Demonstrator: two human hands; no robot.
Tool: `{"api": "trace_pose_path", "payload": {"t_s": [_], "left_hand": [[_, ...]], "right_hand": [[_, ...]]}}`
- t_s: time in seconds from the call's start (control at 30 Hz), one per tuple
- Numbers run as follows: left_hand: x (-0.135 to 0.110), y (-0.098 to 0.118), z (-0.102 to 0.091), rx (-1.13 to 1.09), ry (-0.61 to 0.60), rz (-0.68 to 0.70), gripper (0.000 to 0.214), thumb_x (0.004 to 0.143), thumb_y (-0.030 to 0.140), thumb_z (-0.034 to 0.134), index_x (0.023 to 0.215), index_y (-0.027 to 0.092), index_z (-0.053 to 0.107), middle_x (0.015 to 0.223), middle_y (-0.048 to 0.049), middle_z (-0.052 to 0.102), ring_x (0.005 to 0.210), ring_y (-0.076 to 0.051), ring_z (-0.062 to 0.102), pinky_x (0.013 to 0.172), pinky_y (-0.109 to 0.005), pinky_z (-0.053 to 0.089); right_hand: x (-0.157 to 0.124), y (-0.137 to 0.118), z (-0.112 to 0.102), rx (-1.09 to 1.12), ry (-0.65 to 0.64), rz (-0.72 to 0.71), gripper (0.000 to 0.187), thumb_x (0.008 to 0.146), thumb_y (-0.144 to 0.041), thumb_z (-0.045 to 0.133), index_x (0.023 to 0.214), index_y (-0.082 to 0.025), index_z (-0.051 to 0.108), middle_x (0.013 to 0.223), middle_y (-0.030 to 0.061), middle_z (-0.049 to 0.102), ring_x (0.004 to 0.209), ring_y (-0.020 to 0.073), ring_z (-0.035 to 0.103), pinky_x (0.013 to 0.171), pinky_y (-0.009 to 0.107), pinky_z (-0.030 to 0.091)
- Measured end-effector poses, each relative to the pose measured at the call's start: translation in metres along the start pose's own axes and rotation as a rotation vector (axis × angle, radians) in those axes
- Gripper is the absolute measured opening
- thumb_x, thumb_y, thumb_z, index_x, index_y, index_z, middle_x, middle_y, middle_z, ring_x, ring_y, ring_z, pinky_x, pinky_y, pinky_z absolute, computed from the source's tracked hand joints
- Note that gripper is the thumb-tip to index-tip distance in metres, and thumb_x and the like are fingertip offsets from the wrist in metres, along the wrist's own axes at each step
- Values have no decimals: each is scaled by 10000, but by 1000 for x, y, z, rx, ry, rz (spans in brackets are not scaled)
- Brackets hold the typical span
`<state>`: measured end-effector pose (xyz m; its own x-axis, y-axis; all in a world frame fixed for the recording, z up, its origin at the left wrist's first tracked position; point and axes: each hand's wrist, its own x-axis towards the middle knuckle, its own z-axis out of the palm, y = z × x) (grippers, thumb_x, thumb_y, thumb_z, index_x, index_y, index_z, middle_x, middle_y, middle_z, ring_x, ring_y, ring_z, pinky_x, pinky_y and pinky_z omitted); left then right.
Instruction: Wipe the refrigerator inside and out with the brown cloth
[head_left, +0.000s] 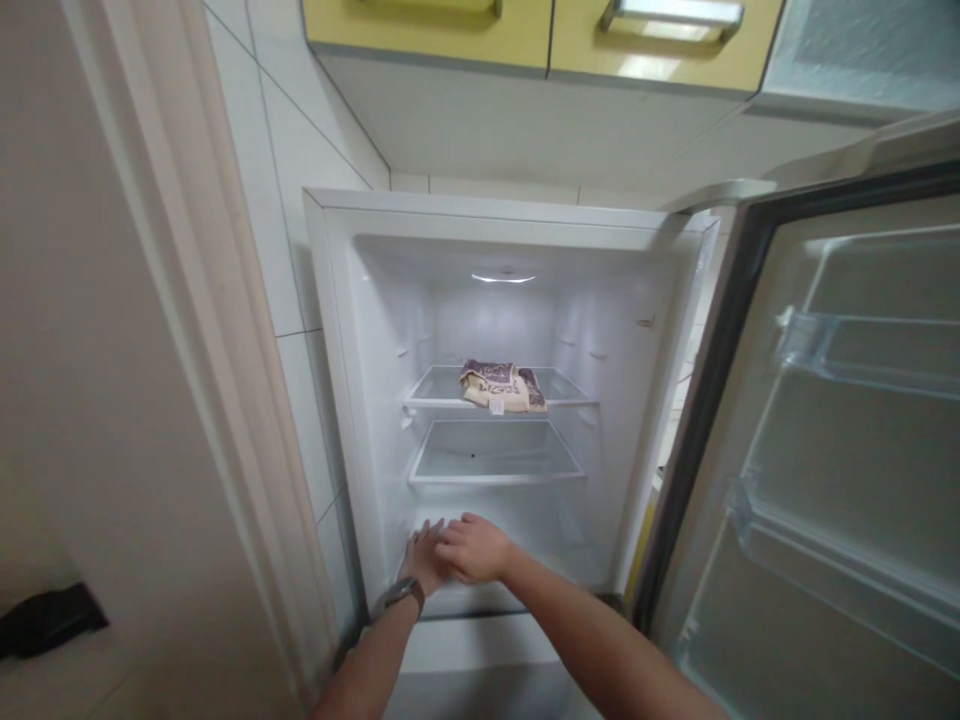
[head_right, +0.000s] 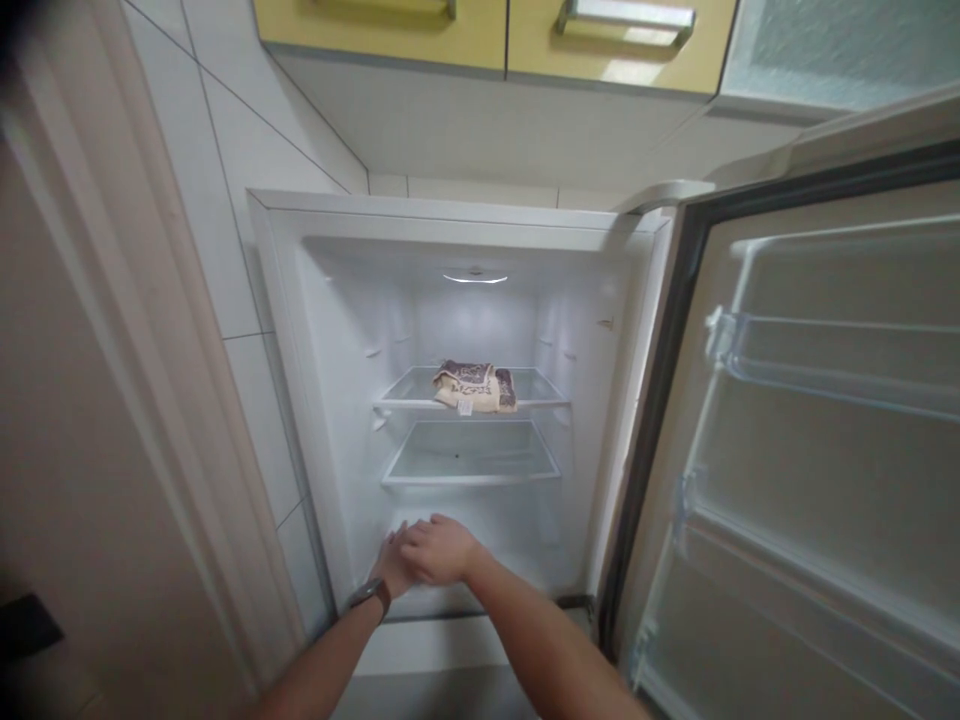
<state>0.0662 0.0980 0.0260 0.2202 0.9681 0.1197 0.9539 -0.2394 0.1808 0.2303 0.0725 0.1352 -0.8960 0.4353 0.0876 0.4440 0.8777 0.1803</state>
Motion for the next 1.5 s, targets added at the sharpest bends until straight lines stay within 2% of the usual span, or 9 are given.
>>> {"api": "trace_pose_path", "payload": {"t_s": [0.1, 0.3, 0.73, 0.93, 1.03, 1.13, 1.3, 1.4, 1.5], "left_hand": [[-2, -1, 1, -34, 15, -54, 600, 946, 391, 491, 1540, 319, 536, 1661, -16, 399, 1565, -321, 280, 1276, -533, 221], [-4, 2, -5, -92, -24, -82, 635, 921, 400, 484, 1552, 331, 524, 1678, 19, 363, 1588, -296, 233, 1301, -513, 164], [-5, -3, 0, -51, 11, -72, 599, 940, 382, 500, 1531, 303, 548, 1654, 3, 407, 1577, -300, 270, 1300, -526, 210], [-14, 2, -11, -12, 100, 83, 472, 899, 246, 382, 1198, 373, 725, 1452, 44, 622, 1447, -213, 496, 1254, -414, 388], [-21, 34, -45, -16, 95, 364, 477, 863, 188, 406, 1145, 394, 730, 1419, 49, 632, 1432, -207, 502, 1255, -396, 389], [-16, 90, -116, -81, 263, 705, 415, 909, 204, 449, 1191, 329, 728, 1332, -32, 679, 1326, -246, 577, 1220, -483, 406], [50, 173, -265, -150, 748, 617, 277, 934, 219, 495, 1100, 201, 717, 1175, -105, 673, 1204, -264, 591, 1121, -479, 440], [109, 186, -312, -20, 595, 448, 342, 975, 301, 525, 1248, 149, 665, 1303, -141, 632, 1293, -292, 531, 1164, -484, 361], [168, 177, -312, 103, 252, 448, 383, 1034, 404, 481, 1305, 209, 668, 1504, -127, 527, 1437, -361, 396, 1168, -663, 200]], "right_hand": [[-46, 11, 40, 146, -93, 575, 354, 922, -352, 557, 1249, -255, 655, 1335, 71, 643, 1285, 238, 534, 1117, 408, 384], [-96, 32, 89, 156, -28, 1146, 507, 1010, -341, 331, 1456, -260, 558, 1610, 97, 442, 1508, 349, 356, 1166, 559, 348], [-91, 36, 113, 282, 96, 1207, 549, 943, -382, 423, 1467, -302, 569, 1638, 30, 424, 1539, 349, 299, 1218, 602, 248], [-87, 33, 113, 296, 156, 1199, 545, 917, -373, 453, 1433, -279, 602, 1621, 45, 447, 1534, 360, 308, 1217, 603, 245], [-87, 32, 112, 305, 164, 1202, 535, 923, -383, 458, 1429, -288, 604, 1618, 52, 449, 1530, 362, 311, 1214, 602, 244], [-86, 32, 110, 319, 163, 1202, 533, 926, -383, 458, 1429, -284, 602, 1619, 60, 445, 1529, 366, 309, 1217, 609, 232], [-85, 31, 108, 344, 161, 1207, 525, 920, -376, 473, 1421, -288, 606, 1614, 58, 451, 1537, 367, 294, 1225, 617, 222], [-84, 31, 106, 350, 158, 1215, 527, 925, -386, 480, 1428, -286, 598, 1621, 62, 440, 1540, 368, 288, 1234, 617, 218], [-84, 30, 104, 352, 151, 1214, 531, 927, -408, 491, 1435, -282, 585, 1624, 72, 432, 1541, 371, 289, 1235, 622, 224]]}}
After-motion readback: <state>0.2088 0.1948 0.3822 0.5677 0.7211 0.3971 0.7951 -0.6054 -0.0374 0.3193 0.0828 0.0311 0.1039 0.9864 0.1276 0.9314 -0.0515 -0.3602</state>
